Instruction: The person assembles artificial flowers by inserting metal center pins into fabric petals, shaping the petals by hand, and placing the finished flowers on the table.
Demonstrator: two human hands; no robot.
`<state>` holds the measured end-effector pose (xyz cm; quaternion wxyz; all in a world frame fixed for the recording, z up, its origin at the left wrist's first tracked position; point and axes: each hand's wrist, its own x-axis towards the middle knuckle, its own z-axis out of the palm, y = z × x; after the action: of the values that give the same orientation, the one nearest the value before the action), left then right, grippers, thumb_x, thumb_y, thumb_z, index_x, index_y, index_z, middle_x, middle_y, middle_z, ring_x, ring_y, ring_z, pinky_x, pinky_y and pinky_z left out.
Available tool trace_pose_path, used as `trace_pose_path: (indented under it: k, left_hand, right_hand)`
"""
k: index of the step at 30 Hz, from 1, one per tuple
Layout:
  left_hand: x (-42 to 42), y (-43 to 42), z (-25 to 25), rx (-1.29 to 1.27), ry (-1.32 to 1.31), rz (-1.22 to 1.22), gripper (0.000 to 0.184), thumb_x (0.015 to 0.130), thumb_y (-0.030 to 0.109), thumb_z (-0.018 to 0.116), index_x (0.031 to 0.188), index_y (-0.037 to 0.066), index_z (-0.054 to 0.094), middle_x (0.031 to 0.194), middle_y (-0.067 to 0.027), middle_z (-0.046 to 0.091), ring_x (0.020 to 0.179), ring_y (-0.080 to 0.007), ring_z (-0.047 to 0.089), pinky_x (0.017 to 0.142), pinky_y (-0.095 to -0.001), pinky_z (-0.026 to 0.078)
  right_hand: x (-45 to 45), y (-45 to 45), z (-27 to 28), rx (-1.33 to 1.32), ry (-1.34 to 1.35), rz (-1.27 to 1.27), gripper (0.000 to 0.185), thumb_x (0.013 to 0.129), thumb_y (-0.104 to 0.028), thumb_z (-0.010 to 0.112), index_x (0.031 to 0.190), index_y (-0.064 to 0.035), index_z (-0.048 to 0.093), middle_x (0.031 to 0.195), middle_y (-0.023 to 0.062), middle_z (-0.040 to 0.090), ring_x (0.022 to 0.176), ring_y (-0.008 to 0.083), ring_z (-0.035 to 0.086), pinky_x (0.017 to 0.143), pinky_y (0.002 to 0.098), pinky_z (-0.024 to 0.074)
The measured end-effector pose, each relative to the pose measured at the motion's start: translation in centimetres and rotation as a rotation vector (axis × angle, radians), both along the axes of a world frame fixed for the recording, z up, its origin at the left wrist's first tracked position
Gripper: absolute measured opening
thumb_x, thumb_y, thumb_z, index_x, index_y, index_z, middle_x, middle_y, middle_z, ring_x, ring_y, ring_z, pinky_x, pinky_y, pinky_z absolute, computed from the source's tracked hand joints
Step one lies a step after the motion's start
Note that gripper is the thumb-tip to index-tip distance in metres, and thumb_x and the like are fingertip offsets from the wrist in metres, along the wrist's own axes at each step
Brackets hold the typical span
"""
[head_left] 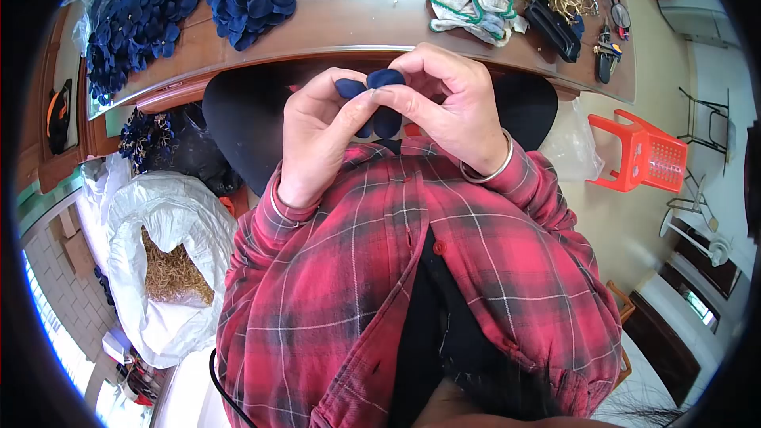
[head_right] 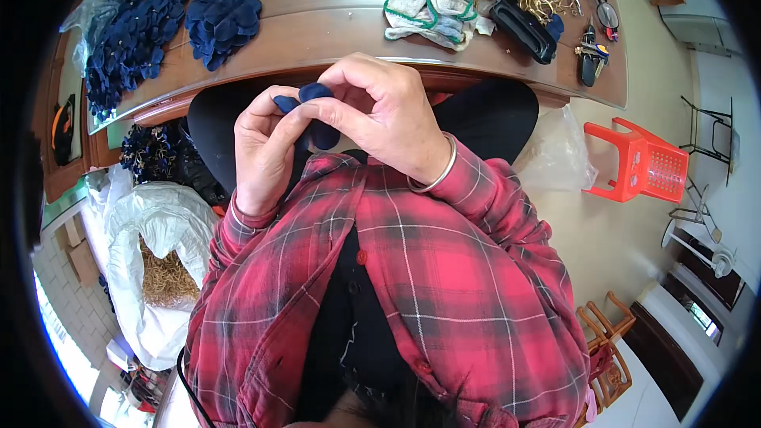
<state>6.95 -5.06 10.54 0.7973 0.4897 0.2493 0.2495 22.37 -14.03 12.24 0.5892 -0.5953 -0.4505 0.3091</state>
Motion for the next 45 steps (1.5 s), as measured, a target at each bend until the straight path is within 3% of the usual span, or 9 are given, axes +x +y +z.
trace_pose_path:
  k: [5, 15, 31, 36, 40, 45]
  left_hand:
    - [0.3, -0.3, 0.1, 0.021, 0.021, -0.004, 0.014, 0.095, -0.001, 0.063, 0.108, -0.001, 0.065, 0.089, -0.0035, 0.065, 0.076, -0.0069, 0.057, 0.072, -0.0179, 0.048]
    - [0.2, -0.5, -0.1, 0.027, 0.0, -0.033, 0.017, 0.091, -0.001, 0.067, 0.108, -0.003, 0.064, 0.092, -0.0071, 0.066, 0.076, -0.0096, 0.06, 0.071, -0.0189, 0.05]
    - [0.2, -0.7, 0.2, 0.005, 0.019, 0.002, 0.019, 0.093, -0.003, 0.063, 0.111, -0.001, 0.065, 0.09, -0.0049, 0.067, 0.075, -0.0085, 0.061, 0.073, -0.0186, 0.051]
    - [0.1, -0.5, -0.1, 0.027, 0.013, -0.003, 0.018, 0.093, -0.003, 0.061, 0.111, -0.002, 0.065, 0.089, -0.0048, 0.068, 0.075, -0.0083, 0.061, 0.074, -0.0184, 0.051]
    - [0.1, -0.6, 0.1, 0.016, 0.023, -0.017, 0.013, 0.092, -0.001, 0.065, 0.105, -0.003, 0.065, 0.091, -0.0078, 0.067, 0.076, -0.012, 0.061, 0.072, -0.0218, 0.051]
    - [-0.1, -0.5, -0.2, 0.042, 0.006, -0.033, 0.014, 0.092, -0.001, 0.066, 0.105, -0.003, 0.065, 0.091, -0.0077, 0.067, 0.076, -0.0119, 0.06, 0.072, -0.0213, 0.051]
  right_hand:
    - [0.4, 0.0, -0.4, 0.05, -0.152, 0.01, 0.005, 0.087, -0.002, 0.069, 0.085, 0.0012, 0.066, 0.073, 0.003, 0.06, 0.06, 0.012, 0.047, 0.057, 0.0243, 0.0383]
    - [0.0, 0.3, -0.9, 0.14, -0.244, -0.063, 0.01, 0.084, -0.001, 0.07, 0.078, -0.0005, 0.062, 0.065, 0.0032, 0.053, 0.055, 0.0148, 0.041, 0.052, 0.028, 0.0345]
    - [0.8, -0.6, -1.2, 0.033, -0.242, 0.061, 0.012, 0.085, -0.002, 0.071, 0.077, -0.0006, 0.062, 0.065, 0.0037, 0.053, 0.055, 0.0151, 0.041, 0.051, 0.0289, 0.0344]
    - [-0.2, -0.3, -0.2, 0.022, -0.074, -0.055, 0.009, 0.089, -0.003, 0.068, 0.083, 0.0011, 0.063, 0.071, 0.0029, 0.056, 0.058, 0.0135, 0.042, 0.055, 0.0252, 0.0361]
    - [0.1, 0.1, -0.7, 0.17, -0.209, -0.069, 0.008, 0.082, 0.001, 0.071, 0.08, -0.0001, 0.063, 0.068, 0.0041, 0.055, 0.055, 0.0152, 0.043, 0.052, 0.0273, 0.0355]
    - [0.3, -0.3, -1.2, 0.131, -0.252, -0.033, 0.008, 0.082, 0.003, 0.07, 0.08, 0.0, 0.063, 0.068, 0.0042, 0.055, 0.056, 0.0152, 0.043, 0.051, 0.0276, 0.0357]
